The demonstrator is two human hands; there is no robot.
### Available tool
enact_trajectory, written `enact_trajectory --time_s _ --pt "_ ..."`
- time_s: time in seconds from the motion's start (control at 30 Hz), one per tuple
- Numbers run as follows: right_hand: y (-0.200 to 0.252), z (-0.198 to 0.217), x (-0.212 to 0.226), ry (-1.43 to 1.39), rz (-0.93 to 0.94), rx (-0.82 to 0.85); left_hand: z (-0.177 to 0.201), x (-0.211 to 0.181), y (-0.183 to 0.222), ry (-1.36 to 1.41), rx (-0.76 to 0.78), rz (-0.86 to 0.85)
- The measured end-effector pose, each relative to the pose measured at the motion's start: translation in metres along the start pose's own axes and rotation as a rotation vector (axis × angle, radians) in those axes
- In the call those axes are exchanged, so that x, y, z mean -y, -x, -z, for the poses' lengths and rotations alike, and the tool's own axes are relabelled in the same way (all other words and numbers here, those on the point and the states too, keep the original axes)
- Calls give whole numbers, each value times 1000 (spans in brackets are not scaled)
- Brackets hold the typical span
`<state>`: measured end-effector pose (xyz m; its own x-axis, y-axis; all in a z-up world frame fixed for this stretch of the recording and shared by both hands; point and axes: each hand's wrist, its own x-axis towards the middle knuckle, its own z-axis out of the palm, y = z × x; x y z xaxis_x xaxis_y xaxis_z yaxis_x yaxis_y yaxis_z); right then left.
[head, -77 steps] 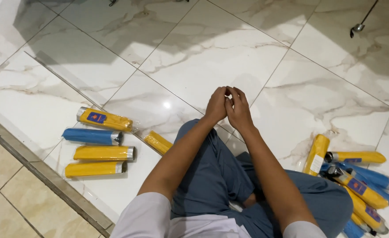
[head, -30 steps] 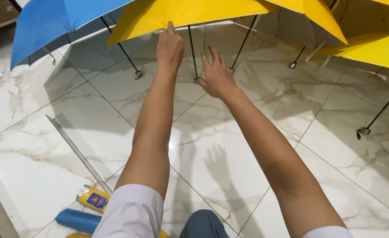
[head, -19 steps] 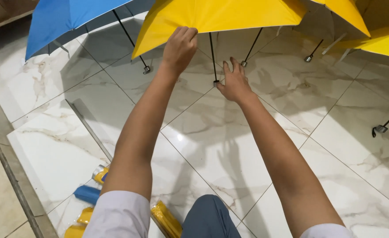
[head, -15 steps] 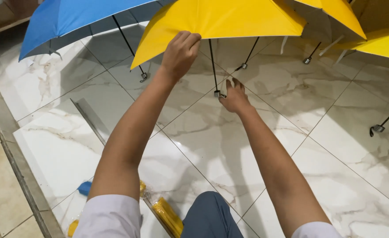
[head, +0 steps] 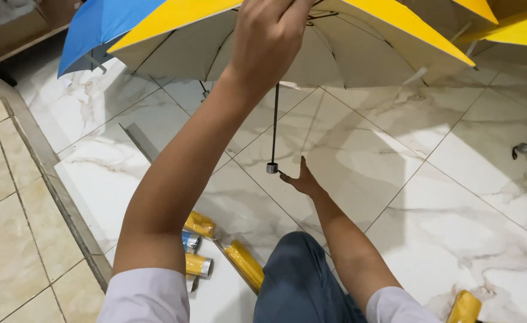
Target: Wrapping umbrellas with iridescent film and placing them into protective sleeves.
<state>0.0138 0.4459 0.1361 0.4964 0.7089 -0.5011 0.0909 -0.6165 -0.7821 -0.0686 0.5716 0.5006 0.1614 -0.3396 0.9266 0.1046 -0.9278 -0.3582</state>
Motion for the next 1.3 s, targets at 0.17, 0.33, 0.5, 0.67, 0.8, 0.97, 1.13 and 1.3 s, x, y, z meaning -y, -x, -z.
enact_trajectory --time_s 0.17,0.33,0.5,0.67,0.8,0.97,1.13,1.3 --pt "9 -31 0 -200 15 91 19 -22 -14 119 -21 4" --pt "10 -48 13 -295 -34 18 29 -31 -16 237 -28 26" --pt "22 -54 35 -412 -69 112 37 -52 -32 308 -34 -22" --pt "31 -67 69 -533 20 148 42 -88 -51 436 -69 -82" --pt "39 -63 82 -657 122 222 47 -102 -67 485 -123 -89" --pt "42 -37 86 -973 230 309 45 -101 -51 726 164 188" --pt "53 2 76 -1298 349 366 58 -105 9 731 165 114" --pt "83 33 54 -1658 464 399 105 -131 83 1181 538 593"
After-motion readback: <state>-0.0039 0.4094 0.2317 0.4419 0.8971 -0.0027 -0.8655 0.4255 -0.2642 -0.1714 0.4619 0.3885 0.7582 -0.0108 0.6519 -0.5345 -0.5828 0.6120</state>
